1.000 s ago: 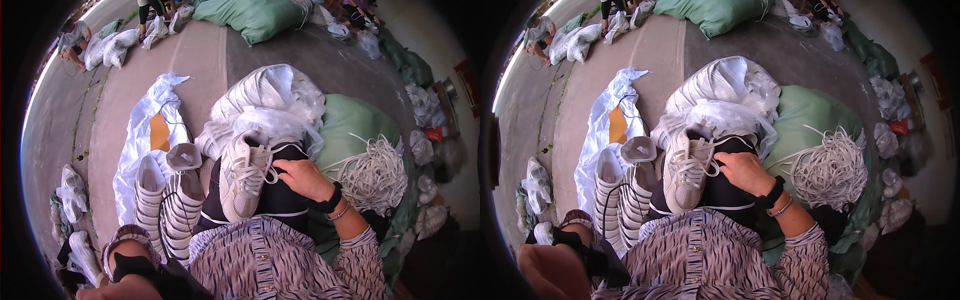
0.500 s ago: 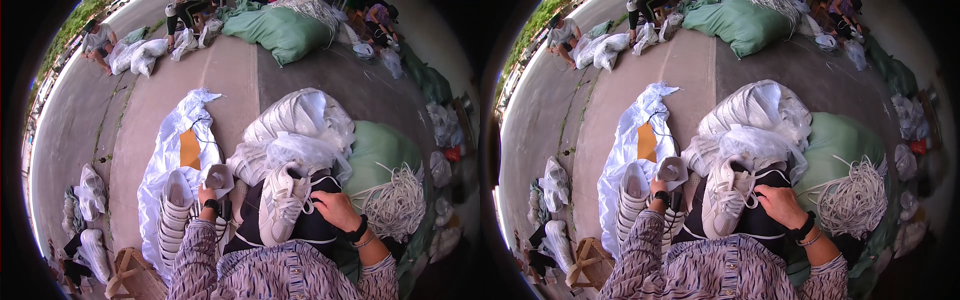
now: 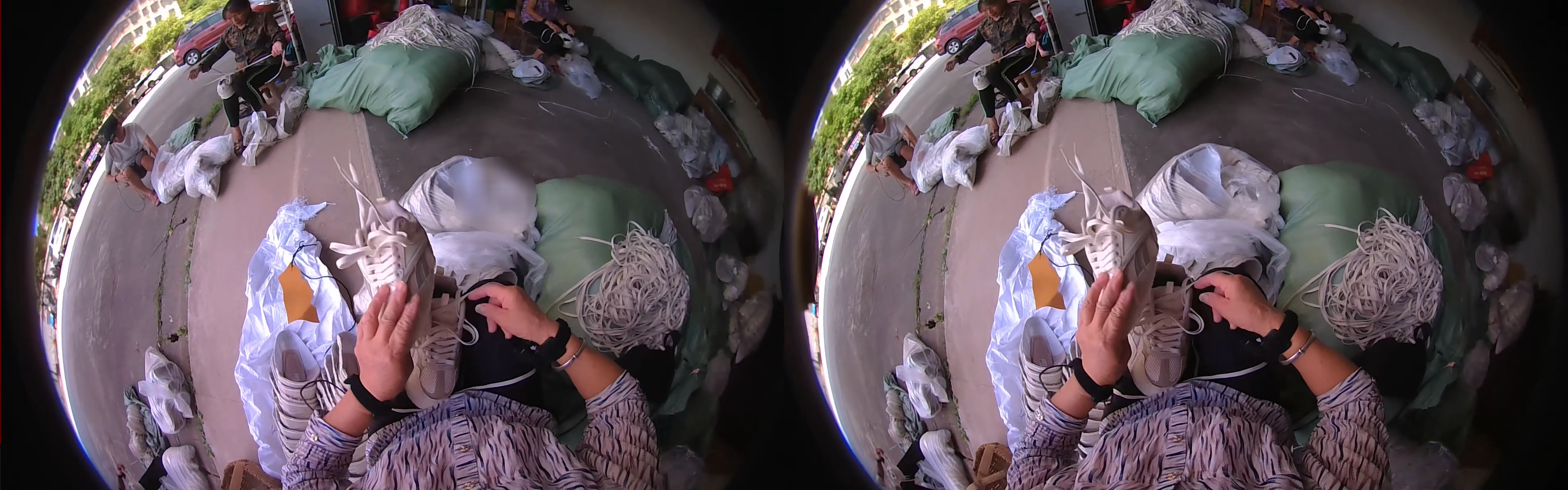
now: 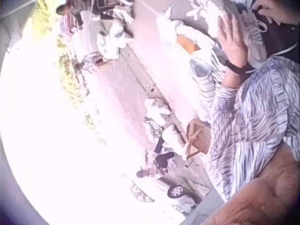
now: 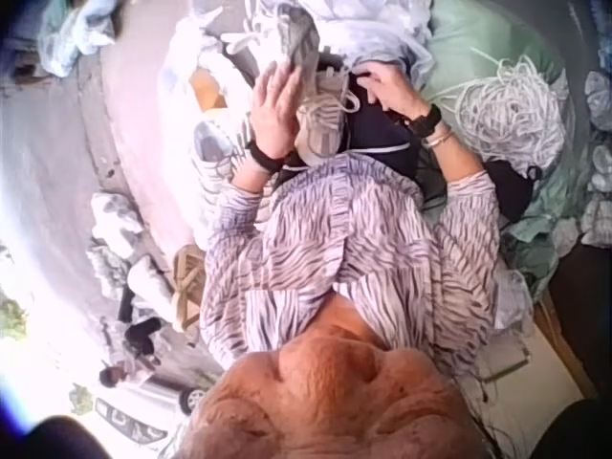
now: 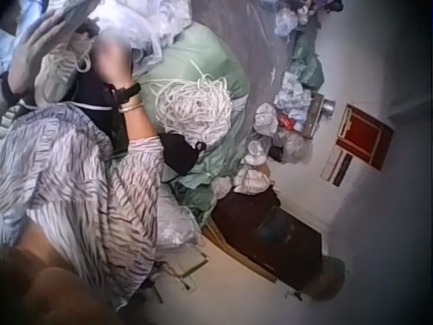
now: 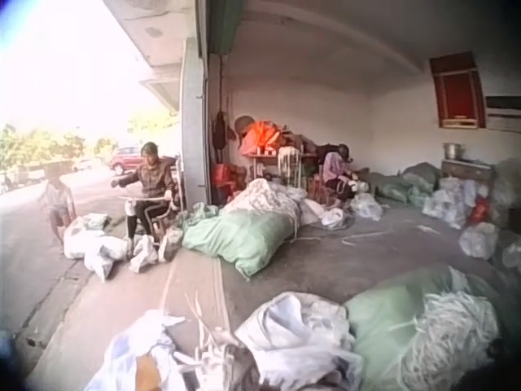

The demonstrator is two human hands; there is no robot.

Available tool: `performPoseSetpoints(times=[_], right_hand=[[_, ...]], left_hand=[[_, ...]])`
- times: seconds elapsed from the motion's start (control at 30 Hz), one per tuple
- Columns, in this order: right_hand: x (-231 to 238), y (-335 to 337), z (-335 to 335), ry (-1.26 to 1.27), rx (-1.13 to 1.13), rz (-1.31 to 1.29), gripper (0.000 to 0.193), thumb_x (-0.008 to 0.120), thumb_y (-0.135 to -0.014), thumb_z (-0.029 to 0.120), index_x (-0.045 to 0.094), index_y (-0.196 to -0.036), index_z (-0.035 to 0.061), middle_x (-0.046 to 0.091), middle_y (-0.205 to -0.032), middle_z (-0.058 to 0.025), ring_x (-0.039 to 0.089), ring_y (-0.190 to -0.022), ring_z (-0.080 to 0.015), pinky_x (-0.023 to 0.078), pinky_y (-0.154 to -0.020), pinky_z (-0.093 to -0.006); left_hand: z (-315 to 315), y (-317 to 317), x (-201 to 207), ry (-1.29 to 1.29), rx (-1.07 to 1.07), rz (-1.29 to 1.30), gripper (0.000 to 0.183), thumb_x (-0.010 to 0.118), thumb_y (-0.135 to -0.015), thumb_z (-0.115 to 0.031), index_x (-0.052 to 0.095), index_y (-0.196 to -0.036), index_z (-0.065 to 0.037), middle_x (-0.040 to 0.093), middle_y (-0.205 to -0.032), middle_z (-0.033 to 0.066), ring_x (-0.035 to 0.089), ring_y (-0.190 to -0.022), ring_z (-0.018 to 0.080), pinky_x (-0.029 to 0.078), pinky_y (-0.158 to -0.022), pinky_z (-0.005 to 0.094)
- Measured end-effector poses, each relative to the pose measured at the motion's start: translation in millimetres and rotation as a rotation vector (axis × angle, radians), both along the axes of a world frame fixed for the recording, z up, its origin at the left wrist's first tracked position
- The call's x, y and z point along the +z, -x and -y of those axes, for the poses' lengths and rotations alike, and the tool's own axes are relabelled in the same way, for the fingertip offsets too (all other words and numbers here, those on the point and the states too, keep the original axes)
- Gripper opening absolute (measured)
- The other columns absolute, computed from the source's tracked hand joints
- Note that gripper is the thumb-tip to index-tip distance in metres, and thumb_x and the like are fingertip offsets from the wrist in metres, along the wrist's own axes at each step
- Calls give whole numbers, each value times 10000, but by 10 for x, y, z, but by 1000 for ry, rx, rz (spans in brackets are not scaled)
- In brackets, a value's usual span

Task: Lacing a pair of white sneakers while sitting among storage bags.

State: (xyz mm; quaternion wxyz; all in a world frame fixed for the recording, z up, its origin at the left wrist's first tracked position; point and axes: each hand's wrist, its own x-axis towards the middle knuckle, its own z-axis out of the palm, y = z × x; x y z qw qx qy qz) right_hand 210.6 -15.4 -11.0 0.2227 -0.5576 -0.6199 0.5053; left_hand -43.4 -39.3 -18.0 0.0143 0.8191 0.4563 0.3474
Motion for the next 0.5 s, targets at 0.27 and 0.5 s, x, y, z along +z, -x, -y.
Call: performPoseSetpoints(times=[0.27,0.5], right_hand=[[179,107,-205,-397,-104,-91,394,559,-877,210,484,-1215,21,610,-991,-144,624,-730,-218,505,-653,-319],[62,578,-326,-304,97,176,538,507,-878,298,376,-1319,18,495,-1212,-240,496,-1122,-382,408,-931,-418]], left_hand=[[592,-401,88,102,-174,-418,508,549,-773,-144,508,-1277,-99,411,-1391,114,381,-1275,295,337,-991,405],[865,-306,270,8,-345,-630,455,558,-734,-167,575,-1184,-102,469,-1336,83,418,-1144,255,406,-865,302]])
